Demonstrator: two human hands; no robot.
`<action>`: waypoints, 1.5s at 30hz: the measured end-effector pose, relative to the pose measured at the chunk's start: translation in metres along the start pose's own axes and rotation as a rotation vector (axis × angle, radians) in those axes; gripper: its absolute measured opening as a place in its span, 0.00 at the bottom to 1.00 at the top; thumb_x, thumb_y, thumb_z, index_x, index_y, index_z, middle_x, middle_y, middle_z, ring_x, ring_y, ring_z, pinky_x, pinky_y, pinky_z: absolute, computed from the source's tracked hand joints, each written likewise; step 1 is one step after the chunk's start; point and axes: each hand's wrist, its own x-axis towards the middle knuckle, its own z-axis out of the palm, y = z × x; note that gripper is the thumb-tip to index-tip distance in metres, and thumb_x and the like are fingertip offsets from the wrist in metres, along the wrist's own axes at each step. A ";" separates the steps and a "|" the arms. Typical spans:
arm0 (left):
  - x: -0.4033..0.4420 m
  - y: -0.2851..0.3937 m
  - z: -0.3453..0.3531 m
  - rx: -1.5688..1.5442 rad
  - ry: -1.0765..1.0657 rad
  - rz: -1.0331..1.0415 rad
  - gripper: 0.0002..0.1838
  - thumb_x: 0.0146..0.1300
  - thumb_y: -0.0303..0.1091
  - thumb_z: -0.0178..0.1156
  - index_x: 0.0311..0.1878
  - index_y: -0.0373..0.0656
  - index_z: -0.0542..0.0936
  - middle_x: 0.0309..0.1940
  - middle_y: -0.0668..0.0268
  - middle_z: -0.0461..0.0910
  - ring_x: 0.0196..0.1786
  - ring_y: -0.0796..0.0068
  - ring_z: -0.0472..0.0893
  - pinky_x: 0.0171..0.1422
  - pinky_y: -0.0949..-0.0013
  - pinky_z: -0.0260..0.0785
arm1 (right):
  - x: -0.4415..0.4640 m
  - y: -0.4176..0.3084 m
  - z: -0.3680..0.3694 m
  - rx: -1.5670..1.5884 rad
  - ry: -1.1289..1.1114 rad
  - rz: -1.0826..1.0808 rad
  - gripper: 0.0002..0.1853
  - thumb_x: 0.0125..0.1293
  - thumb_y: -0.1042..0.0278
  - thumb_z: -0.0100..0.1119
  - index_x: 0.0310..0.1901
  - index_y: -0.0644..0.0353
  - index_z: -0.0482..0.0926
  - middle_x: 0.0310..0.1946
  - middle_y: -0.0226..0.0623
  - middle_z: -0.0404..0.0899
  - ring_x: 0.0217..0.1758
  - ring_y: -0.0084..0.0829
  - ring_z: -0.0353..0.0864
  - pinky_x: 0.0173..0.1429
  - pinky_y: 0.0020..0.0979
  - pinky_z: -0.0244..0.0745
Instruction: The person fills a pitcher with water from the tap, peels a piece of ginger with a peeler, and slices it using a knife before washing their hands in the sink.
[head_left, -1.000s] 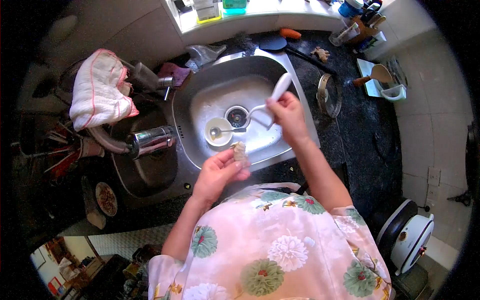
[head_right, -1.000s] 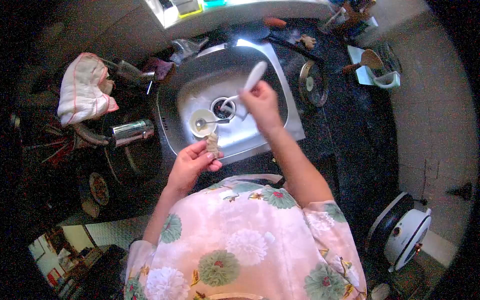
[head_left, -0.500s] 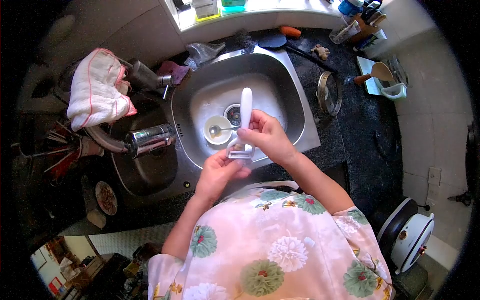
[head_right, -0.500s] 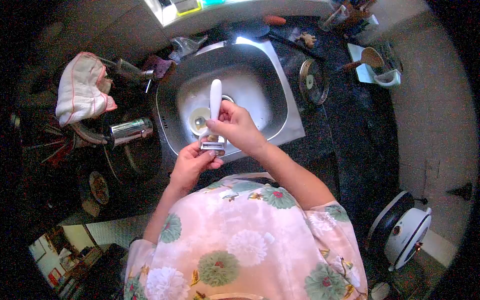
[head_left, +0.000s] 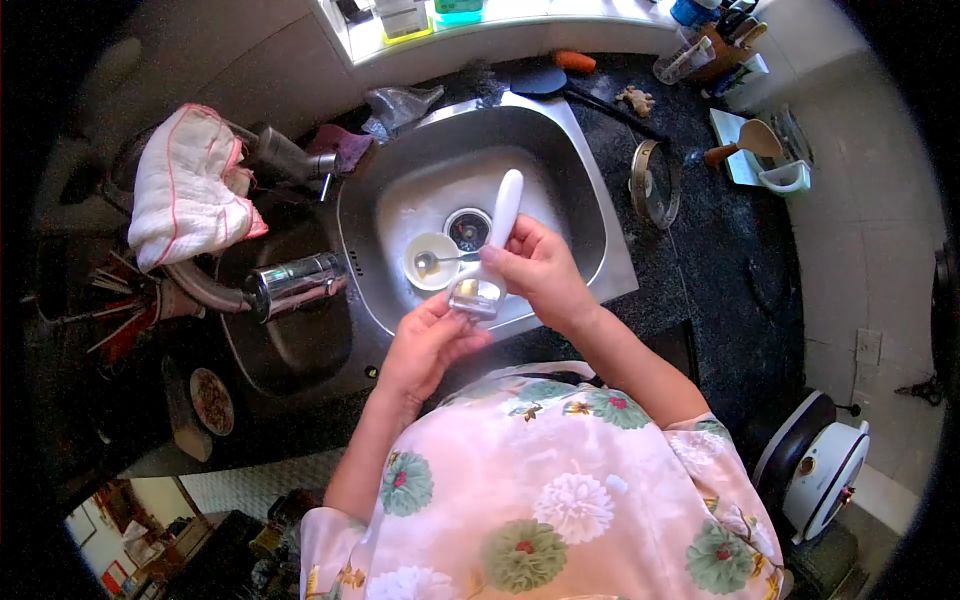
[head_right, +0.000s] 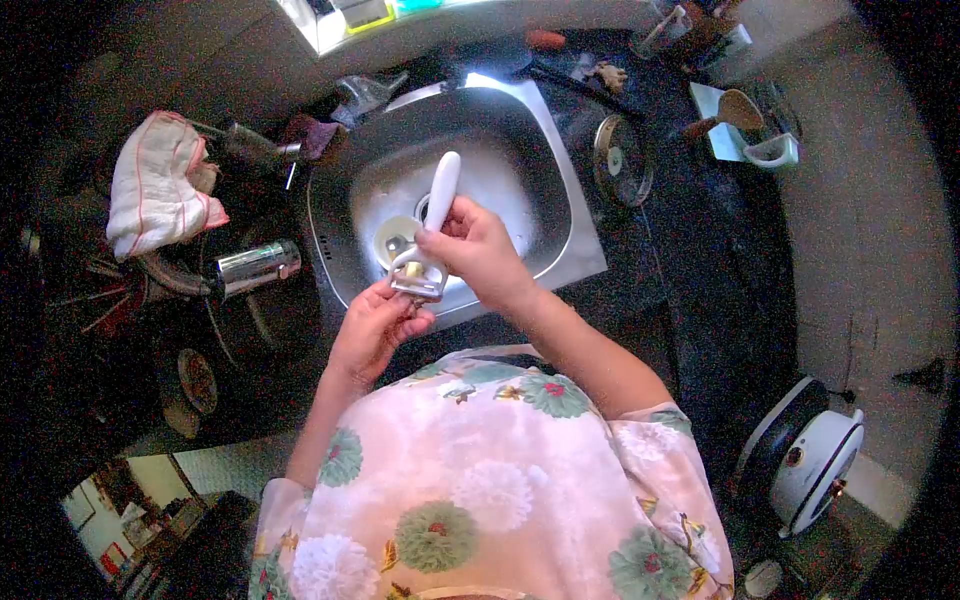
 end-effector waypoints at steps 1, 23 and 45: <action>0.000 0.000 -0.001 -0.005 0.014 0.001 0.14 0.66 0.27 0.51 0.54 0.34 0.71 0.41 0.59 0.80 0.35 0.76 0.82 0.40 0.77 0.78 | 0.000 0.001 0.001 -0.001 -0.009 0.015 0.12 0.60 0.73 0.60 0.45 0.62 0.73 0.35 0.30 0.78 0.37 0.19 0.78 0.39 0.22 0.74; -0.009 0.000 -0.004 -0.097 0.031 0.004 0.18 0.68 0.29 0.51 0.59 0.35 0.67 0.37 0.60 0.78 0.32 0.79 0.80 0.37 0.82 0.76 | 0.023 -0.010 -0.038 -0.026 0.211 -0.150 0.10 0.62 0.71 0.58 0.43 0.61 0.73 0.32 0.29 0.77 0.32 0.18 0.77 0.33 0.19 0.73; 0.007 -0.015 -0.002 -0.325 -0.078 -0.033 0.19 0.72 0.38 0.44 0.60 0.38 0.67 0.30 0.71 0.69 0.27 0.82 0.66 0.31 0.78 0.60 | 0.005 0.013 0.001 -0.012 0.064 -0.158 0.10 0.63 0.72 0.58 0.43 0.61 0.71 0.34 0.29 0.75 0.34 0.19 0.75 0.37 0.22 0.73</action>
